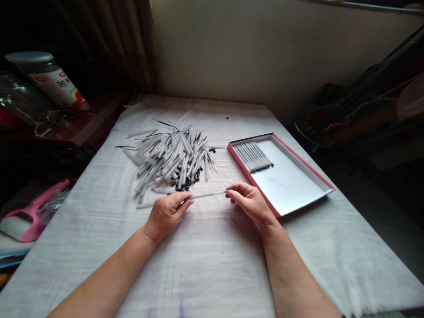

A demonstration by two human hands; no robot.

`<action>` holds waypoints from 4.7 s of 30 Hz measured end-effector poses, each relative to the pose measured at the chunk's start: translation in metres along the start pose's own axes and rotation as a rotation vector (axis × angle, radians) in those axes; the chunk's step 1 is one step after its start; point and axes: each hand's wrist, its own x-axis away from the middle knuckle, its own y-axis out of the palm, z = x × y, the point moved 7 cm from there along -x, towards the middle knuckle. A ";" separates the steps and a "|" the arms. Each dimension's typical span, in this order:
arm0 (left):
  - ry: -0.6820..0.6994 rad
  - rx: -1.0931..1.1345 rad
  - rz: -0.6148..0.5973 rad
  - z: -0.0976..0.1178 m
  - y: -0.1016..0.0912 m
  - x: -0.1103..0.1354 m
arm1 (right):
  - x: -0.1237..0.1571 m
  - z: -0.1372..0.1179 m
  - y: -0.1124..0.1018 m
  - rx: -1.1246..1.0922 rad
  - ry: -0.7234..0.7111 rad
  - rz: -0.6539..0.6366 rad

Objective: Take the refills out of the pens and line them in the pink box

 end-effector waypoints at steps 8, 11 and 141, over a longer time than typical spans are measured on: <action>0.066 -0.028 -0.030 0.011 0.001 -0.001 | 0.002 0.003 0.017 -0.060 -0.017 -0.138; 0.115 -0.080 -0.048 0.015 0.002 -0.001 | 0.003 0.006 0.024 0.032 -0.028 -0.181; -0.169 0.233 0.065 -0.016 0.006 -0.007 | -0.073 -0.063 -0.043 1.088 -0.336 0.375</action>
